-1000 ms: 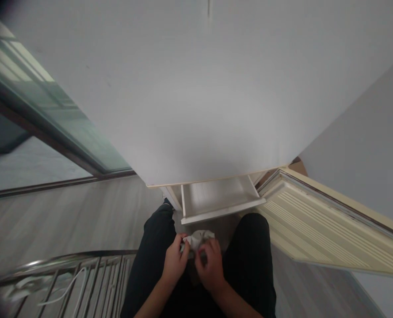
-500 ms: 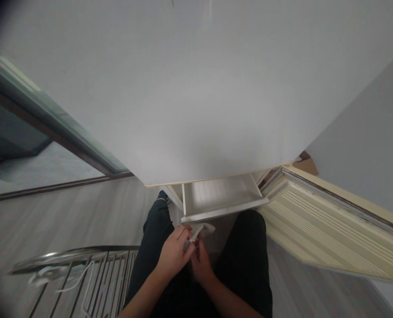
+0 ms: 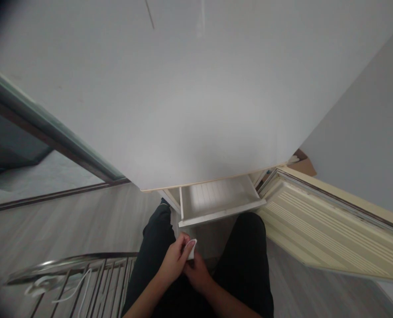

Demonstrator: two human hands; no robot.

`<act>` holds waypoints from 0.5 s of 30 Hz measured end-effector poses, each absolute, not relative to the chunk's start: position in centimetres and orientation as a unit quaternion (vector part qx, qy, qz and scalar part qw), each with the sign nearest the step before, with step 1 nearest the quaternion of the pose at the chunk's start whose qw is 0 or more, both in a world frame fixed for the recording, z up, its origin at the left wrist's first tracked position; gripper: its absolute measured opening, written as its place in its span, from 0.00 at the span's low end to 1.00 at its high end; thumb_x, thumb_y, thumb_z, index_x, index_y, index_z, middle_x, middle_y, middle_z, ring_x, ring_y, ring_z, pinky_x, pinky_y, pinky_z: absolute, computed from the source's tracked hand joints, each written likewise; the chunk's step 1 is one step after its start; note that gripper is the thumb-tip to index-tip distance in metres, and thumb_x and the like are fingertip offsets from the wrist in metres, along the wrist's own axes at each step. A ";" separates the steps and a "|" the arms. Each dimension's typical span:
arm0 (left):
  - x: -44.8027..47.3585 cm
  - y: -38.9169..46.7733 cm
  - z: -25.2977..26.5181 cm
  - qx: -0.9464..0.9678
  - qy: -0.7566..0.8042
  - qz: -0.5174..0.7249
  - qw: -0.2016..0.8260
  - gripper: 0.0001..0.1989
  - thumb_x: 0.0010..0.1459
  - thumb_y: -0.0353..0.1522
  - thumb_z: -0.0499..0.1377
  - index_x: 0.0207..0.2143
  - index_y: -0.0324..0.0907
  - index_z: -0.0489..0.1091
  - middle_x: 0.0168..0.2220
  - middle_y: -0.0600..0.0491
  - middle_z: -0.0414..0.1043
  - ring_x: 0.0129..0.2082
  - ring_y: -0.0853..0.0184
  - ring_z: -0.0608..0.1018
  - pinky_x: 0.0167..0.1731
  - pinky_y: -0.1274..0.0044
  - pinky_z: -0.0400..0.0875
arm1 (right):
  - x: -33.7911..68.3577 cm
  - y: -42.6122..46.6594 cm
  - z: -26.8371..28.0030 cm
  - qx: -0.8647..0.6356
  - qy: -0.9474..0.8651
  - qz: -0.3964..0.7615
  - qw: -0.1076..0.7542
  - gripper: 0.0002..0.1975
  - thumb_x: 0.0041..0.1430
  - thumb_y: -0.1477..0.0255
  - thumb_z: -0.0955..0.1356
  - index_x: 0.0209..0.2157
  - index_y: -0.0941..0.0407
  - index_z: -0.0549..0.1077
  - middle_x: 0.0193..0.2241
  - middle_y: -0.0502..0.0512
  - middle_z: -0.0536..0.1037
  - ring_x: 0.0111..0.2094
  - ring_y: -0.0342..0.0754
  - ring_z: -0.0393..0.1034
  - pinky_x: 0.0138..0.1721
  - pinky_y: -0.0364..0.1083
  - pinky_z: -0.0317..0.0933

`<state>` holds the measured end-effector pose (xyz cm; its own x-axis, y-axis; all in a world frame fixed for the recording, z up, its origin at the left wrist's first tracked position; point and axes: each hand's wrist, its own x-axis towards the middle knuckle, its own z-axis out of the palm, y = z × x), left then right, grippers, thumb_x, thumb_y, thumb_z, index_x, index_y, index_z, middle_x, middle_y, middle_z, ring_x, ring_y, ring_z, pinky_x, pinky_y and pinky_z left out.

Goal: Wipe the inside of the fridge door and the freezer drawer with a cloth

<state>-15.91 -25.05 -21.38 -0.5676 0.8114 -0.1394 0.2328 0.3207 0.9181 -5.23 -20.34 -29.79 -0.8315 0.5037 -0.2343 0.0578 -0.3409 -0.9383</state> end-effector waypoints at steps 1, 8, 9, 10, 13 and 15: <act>-16.0 -25.1 -21.2 0.353 0.749 0.467 0.311 0.15 0.68 0.46 0.55 0.34 0.45 0.63 0.28 0.59 0.65 0.28 0.69 0.70 0.32 0.77 0.62 | -5.4 -20.0 -29.3 -0.270 -0.554 0.769 0.169 0.24 0.57 0.56 0.72 0.50 0.56 0.78 0.49 0.62 0.81 0.49 0.58 0.76 0.54 0.56 0.68; -17.7 -24.9 -20.4 0.309 0.741 0.539 0.255 0.16 0.67 0.45 0.56 0.33 0.44 0.63 0.27 0.59 0.60 0.27 0.70 0.66 0.29 0.78 0.61 | -5.4 -16.9 -26.4 -0.394 -0.506 0.708 0.296 0.17 0.58 0.55 0.69 0.26 0.54 0.70 0.18 0.47 0.72 0.19 0.43 0.65 0.21 0.41 0.59; -18.1 -25.0 -20.1 0.320 0.740 0.534 0.255 0.15 0.67 0.45 0.56 0.33 0.44 0.64 0.27 0.59 0.60 0.27 0.70 0.66 0.29 0.78 0.61 | -5.4 -16.6 -26.2 -0.417 -0.474 0.715 0.301 0.19 0.58 0.53 0.69 0.24 0.54 0.67 0.14 0.45 0.67 0.14 0.41 0.58 0.17 0.40 0.53; -18.5 -25.2 -19.9 0.338 0.737 0.524 0.260 0.15 0.67 0.45 0.56 0.33 0.44 0.64 0.27 0.59 0.60 0.27 0.70 0.66 0.29 0.78 0.61 | -5.4 -16.3 -26.0 -0.432 -0.445 0.723 0.305 0.21 0.58 0.51 0.68 0.24 0.53 0.65 0.13 0.43 0.64 0.12 0.41 0.54 0.14 0.40 0.49; -18.9 -25.1 -19.0 0.394 0.727 0.483 0.288 0.14 0.68 0.43 0.55 0.33 0.44 0.65 0.26 0.59 0.62 0.27 0.69 0.68 0.30 0.78 0.62 | -5.9 -16.7 -25.8 -0.449 -0.369 0.755 0.304 0.22 0.56 0.48 0.69 0.29 0.53 0.67 0.17 0.46 0.71 0.16 0.44 0.64 0.18 0.42 0.59; -18.3 -24.5 -18.6 0.414 0.730 0.457 0.296 0.13 0.68 0.42 0.55 0.34 0.44 0.66 0.27 0.59 0.64 0.27 0.69 0.69 0.31 0.77 0.62 | -6.7 -18.0 -26.1 -0.445 -0.311 0.789 0.286 0.21 0.51 0.50 0.72 0.34 0.53 0.70 0.28 0.52 0.79 0.29 0.50 0.76 0.28 0.45 0.70</act>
<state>-18.34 -24.53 -18.62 -0.4825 0.8742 -0.0546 0.3333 0.2409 0.9116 -6.69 -17.97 -26.13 -0.4398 0.7292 -0.5243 -0.1748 -0.6421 -0.7464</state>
